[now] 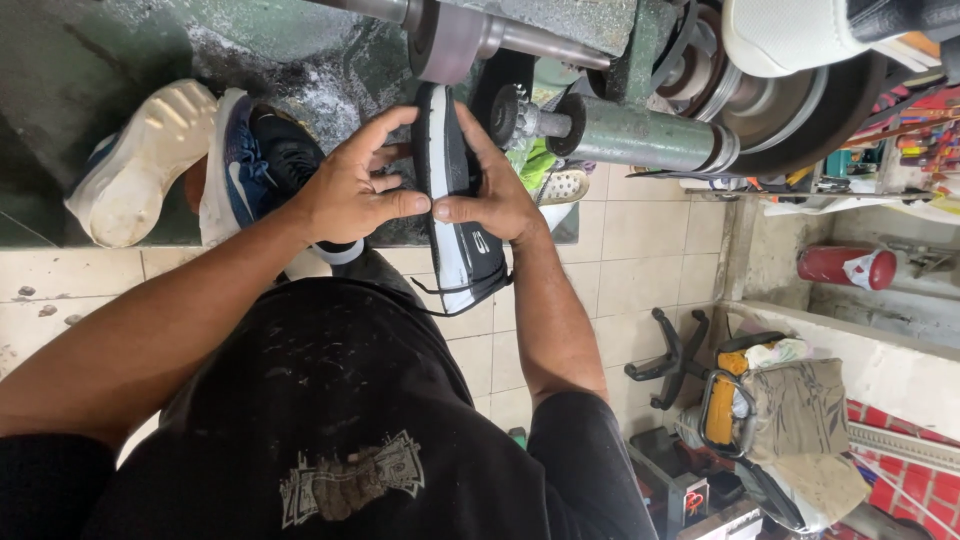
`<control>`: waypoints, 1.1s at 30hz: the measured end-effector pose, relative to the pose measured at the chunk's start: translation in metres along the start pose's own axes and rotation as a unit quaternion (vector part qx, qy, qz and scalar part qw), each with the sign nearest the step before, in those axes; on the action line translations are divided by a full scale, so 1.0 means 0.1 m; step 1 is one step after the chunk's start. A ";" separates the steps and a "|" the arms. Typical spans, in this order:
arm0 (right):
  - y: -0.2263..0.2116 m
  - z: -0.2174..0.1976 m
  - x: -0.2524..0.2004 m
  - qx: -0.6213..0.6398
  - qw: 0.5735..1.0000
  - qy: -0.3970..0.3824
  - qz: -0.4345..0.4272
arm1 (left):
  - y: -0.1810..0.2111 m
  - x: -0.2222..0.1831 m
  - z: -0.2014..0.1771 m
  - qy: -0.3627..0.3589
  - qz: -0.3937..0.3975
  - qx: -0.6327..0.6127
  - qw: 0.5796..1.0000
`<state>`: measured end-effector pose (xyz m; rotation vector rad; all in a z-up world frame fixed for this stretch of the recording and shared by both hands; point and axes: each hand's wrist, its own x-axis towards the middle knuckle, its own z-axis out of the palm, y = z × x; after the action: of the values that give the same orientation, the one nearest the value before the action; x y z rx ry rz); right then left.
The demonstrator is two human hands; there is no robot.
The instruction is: Grinding the sole of a shoe using a bench grinder to smooth or reshape it for repair.
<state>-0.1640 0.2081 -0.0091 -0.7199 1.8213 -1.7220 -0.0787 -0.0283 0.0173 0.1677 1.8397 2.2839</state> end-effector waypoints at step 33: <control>-0.10 0.28 0.08 0.166 0.986 -0.020 -0.014 | 0.19 0.09 -0.01 0.006 -0.060 0.155 0.986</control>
<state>-0.1496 0.1820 -0.0008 -0.6363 1.4508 -1.9506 -0.0890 -0.0311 0.0354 0.0878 2.1400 1.9131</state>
